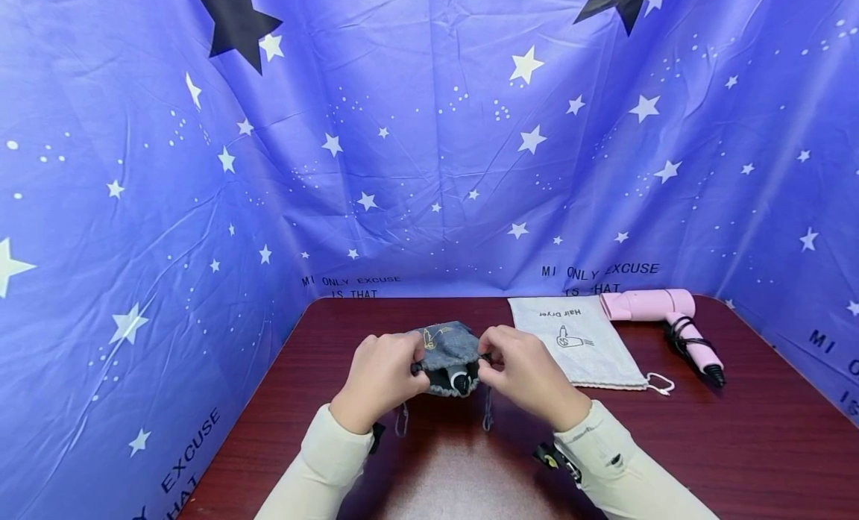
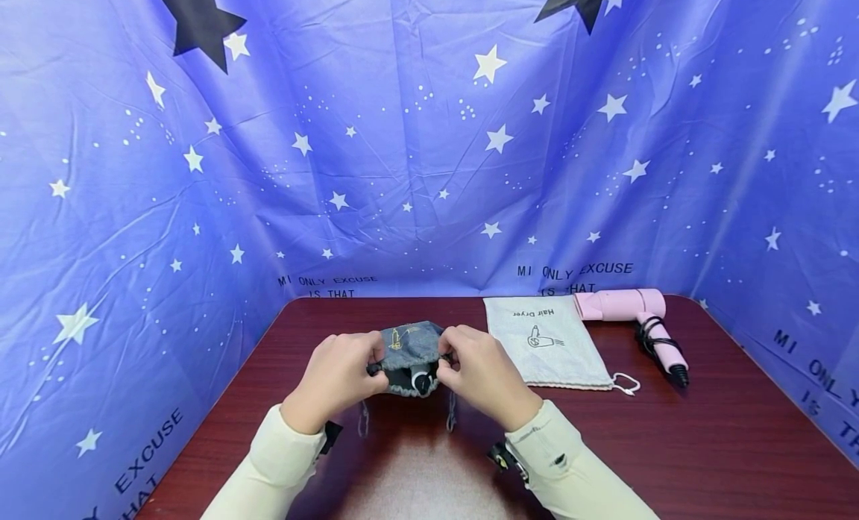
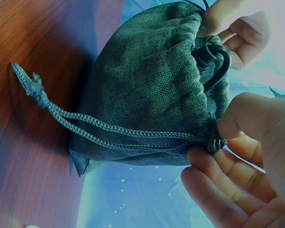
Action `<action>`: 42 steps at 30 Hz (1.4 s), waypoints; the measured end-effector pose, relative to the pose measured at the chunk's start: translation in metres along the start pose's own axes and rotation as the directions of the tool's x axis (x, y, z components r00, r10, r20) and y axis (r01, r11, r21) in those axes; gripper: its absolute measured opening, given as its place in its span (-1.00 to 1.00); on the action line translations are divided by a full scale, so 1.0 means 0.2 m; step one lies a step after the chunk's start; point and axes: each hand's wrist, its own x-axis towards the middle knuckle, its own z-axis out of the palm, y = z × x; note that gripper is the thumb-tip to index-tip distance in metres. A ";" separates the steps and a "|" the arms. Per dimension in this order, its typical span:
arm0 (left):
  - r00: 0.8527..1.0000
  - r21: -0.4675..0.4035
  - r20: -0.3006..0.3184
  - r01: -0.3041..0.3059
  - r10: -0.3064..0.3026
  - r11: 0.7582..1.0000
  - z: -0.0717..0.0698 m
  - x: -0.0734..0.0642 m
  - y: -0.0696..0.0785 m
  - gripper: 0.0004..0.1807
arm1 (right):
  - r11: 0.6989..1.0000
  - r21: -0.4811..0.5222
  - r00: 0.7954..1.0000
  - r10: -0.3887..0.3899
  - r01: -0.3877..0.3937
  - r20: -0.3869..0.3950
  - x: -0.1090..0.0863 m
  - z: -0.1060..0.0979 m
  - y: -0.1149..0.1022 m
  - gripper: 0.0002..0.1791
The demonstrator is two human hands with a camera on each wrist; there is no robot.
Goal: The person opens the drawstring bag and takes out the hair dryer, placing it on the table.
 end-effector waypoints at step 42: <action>0.999 0.000 0.044 0.020 -0.020 1.000 -0.03 -0.01 -0.01 -0.74 | 1.000 -0.004 0.999 0.025 -0.025 0.025 0.00 -0.03 0.01 -0.73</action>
